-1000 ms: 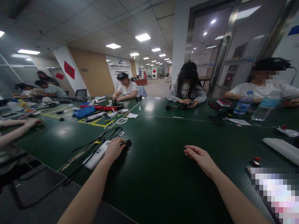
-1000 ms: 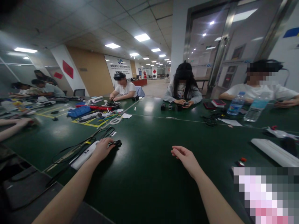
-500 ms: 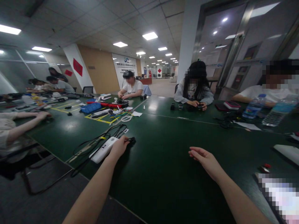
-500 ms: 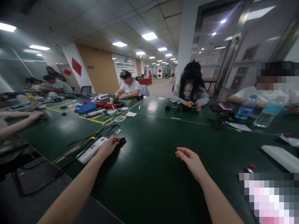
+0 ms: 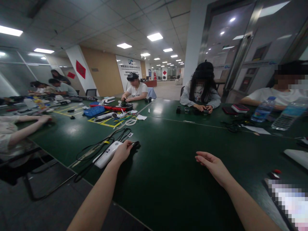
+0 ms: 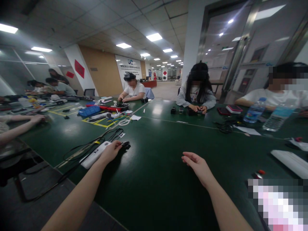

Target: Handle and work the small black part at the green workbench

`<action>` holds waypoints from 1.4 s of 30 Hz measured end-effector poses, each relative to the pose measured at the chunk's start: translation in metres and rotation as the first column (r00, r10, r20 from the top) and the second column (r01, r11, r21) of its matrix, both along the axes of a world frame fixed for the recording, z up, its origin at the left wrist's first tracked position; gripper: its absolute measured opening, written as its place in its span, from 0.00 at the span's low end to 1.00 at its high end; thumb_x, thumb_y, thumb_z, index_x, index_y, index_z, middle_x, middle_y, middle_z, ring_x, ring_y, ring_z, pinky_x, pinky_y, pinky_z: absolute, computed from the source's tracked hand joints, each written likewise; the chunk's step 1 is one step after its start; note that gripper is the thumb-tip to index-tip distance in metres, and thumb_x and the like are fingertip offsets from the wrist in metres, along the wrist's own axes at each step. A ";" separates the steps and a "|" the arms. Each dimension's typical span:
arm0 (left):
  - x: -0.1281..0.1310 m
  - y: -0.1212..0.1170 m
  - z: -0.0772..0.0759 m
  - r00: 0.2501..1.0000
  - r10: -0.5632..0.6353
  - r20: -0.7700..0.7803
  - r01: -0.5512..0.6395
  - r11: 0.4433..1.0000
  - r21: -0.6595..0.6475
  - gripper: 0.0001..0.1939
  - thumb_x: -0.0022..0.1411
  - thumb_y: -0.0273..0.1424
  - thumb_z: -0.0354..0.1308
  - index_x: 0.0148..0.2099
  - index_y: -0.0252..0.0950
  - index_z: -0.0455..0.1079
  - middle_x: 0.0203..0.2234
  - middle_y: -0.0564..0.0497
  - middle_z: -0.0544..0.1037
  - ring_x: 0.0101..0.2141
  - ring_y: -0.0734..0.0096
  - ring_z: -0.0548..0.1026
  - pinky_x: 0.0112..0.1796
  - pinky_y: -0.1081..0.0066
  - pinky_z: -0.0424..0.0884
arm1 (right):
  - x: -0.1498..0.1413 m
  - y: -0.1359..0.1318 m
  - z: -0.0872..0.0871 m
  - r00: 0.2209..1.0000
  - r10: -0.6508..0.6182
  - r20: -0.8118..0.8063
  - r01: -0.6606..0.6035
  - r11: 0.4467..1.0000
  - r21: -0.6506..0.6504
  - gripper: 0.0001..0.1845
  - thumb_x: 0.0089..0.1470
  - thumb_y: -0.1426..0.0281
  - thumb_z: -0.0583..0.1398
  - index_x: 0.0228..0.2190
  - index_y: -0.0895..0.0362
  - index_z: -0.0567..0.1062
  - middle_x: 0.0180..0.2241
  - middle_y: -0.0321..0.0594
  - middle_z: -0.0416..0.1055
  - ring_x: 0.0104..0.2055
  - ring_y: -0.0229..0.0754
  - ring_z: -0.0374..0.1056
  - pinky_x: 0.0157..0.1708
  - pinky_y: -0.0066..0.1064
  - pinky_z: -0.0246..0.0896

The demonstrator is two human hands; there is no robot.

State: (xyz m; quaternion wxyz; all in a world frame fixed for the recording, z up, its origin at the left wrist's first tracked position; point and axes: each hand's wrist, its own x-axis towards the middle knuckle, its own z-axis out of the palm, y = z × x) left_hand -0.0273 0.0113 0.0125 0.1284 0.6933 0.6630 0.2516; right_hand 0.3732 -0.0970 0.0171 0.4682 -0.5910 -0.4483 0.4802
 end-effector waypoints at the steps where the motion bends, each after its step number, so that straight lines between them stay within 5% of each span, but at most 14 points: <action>1: 0.000 0.000 0.000 1.000 0.000 -0.001 0.000 1.000 0.000 0.08 0.57 0.32 0.48 0.39 0.36 0.63 0.34 0.48 0.76 0.37 0.66 0.73 0.38 0.71 0.64 | 0.001 0.000 -0.001 1.000 0.002 0.002 -0.002 1.000 0.001 0.17 0.43 0.61 0.61 0.38 0.51 0.73 0.39 0.40 0.73 0.43 0.47 0.67 0.43 0.40 0.61; 42: 0.003 -0.005 0.007 1.000 0.013 0.017 -0.013 1.000 -0.016 0.09 0.57 0.32 0.48 0.39 0.35 0.64 0.34 0.46 0.75 0.36 0.67 0.73 0.37 0.71 0.65 | 0.005 0.003 -0.006 1.000 0.018 0.017 -0.018 1.000 0.007 0.17 0.43 0.61 0.62 0.38 0.50 0.73 0.39 0.39 0.73 0.43 0.47 0.67 0.43 0.41 0.62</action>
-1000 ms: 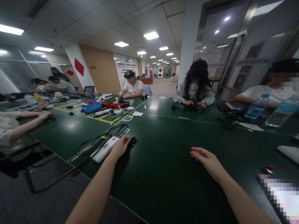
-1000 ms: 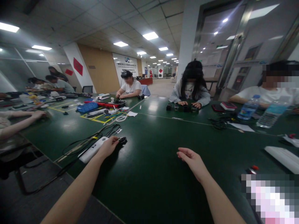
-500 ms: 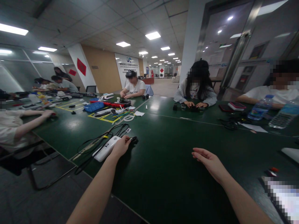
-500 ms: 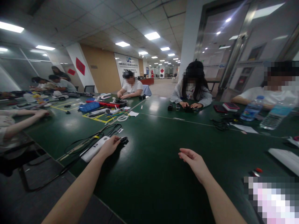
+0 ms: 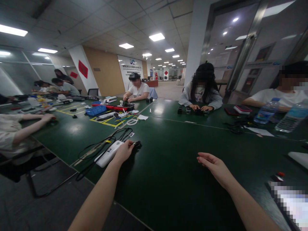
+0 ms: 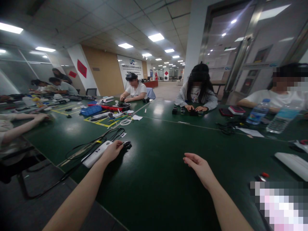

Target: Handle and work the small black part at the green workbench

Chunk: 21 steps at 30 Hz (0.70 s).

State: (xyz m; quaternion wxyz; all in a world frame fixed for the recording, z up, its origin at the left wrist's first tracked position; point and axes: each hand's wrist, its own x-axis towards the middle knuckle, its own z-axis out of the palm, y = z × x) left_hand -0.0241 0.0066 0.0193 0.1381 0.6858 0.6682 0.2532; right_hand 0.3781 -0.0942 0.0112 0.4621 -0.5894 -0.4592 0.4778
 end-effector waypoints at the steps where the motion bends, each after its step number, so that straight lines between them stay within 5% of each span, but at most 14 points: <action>1: 0.000 0.000 -0.001 1.000 -0.003 0.003 0.003 1.000 0.002 0.09 0.57 0.32 0.48 0.39 0.35 0.64 0.34 0.46 0.75 0.36 0.67 0.73 0.37 0.71 0.65 | 0.000 0.000 0.000 1.000 -0.002 0.001 0.002 1.000 0.003 0.17 0.43 0.61 0.62 0.38 0.50 0.73 0.39 0.39 0.73 0.43 0.47 0.67 0.43 0.41 0.62; 21: -0.003 0.004 -0.005 1.000 -0.007 0.003 0.007 1.000 0.013 0.10 0.57 0.33 0.48 0.39 0.35 0.64 0.34 0.46 0.75 0.36 0.67 0.73 0.37 0.71 0.66 | 0.001 -0.001 0.002 1.000 0.009 0.025 -0.009 1.000 -0.001 0.17 0.43 0.61 0.61 0.38 0.50 0.73 0.40 0.41 0.73 0.45 0.49 0.67 0.43 0.42 0.62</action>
